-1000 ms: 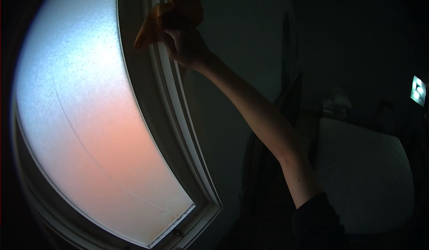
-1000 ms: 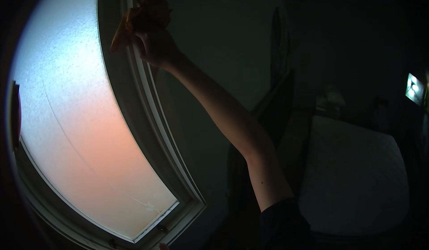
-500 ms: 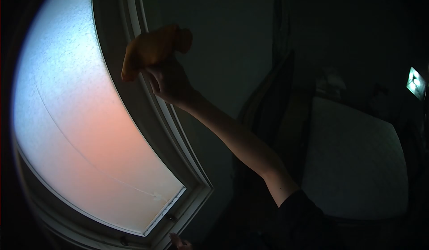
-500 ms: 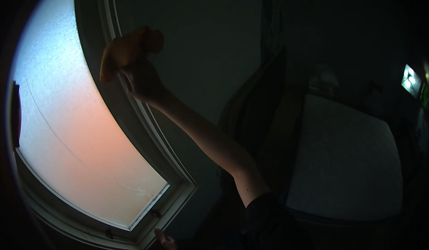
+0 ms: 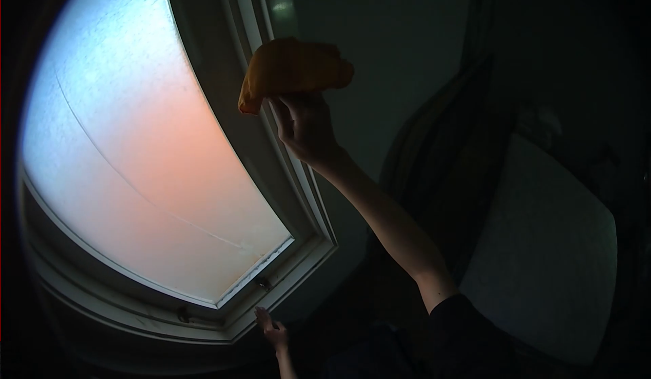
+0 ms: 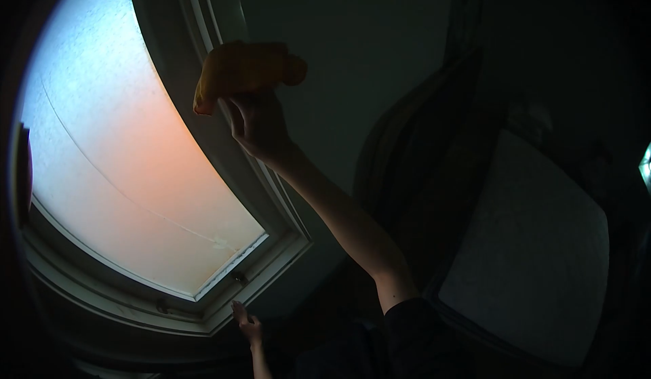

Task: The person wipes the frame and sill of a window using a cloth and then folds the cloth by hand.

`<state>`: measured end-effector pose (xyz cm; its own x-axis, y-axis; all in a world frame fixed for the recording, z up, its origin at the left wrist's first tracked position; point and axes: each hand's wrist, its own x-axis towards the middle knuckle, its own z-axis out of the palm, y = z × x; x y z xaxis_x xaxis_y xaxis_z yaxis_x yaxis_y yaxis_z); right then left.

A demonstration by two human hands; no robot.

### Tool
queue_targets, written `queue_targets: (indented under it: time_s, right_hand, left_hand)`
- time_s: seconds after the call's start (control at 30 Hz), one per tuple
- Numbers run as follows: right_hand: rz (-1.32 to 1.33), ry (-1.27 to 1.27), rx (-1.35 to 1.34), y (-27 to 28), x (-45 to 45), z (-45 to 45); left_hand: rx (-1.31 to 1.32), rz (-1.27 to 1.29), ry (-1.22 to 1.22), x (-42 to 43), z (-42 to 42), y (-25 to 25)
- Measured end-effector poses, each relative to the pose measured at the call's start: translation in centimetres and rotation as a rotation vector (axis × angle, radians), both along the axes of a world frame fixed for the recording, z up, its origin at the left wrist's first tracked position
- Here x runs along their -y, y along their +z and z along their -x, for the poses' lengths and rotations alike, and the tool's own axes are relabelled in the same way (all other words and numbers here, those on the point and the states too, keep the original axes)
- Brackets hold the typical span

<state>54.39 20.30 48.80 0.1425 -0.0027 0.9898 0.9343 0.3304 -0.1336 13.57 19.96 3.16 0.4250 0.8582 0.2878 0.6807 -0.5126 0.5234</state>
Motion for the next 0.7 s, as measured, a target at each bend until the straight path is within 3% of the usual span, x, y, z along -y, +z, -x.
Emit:
queue_targets:
  time_s: [0.07, 0.2, 0.27, 0.4, 0.47, 0.5, 0.57, 0.7]
  right_hand:
    - [0.218, -0.123, 0.114, -1.8, 1.0, -0.3]
    - [0.203, 0.056, -0.082, -6.3, 1.0, -0.8]
    - [0.053, -0.135, 0.030, -8.0, 1.1, -0.1]
    - [0.238, -0.134, 0.046, -11.7, 2.6, -0.1]
    - [0.346, 0.067, -0.268, -14.1, 2.9, -0.5]
    - [0.353, 0.071, -0.283, -15.3, 2.9, -0.6]
    - [0.361, -0.043, 0.021, -17.8, 3.0, -0.8]
    - [0.454, 0.072, -0.180, -22.3, 4.3, 0.1]
  left_hand:
    - [0.006, -0.003, 0.004, -0.1, -0.1, 0.6]
    - [-0.013, -0.006, -0.001, 0.0, -0.3, 0.5]
    - [-0.020, -0.035, -0.008, -0.1, -0.3, 0.2]
    - [-0.055, -0.034, -0.019, -0.2, -0.3, 0.6]
    - [-0.053, -0.033, -0.010, 0.0, -0.6, 0.6]
    - [-0.051, -0.036, -0.007, -0.1, -0.7, 0.6]
    - [-0.064, -0.036, -0.006, 0.1, -0.7, 0.8]
    - [-0.056, -0.033, -0.010, 0.1, -0.9, 1.0]
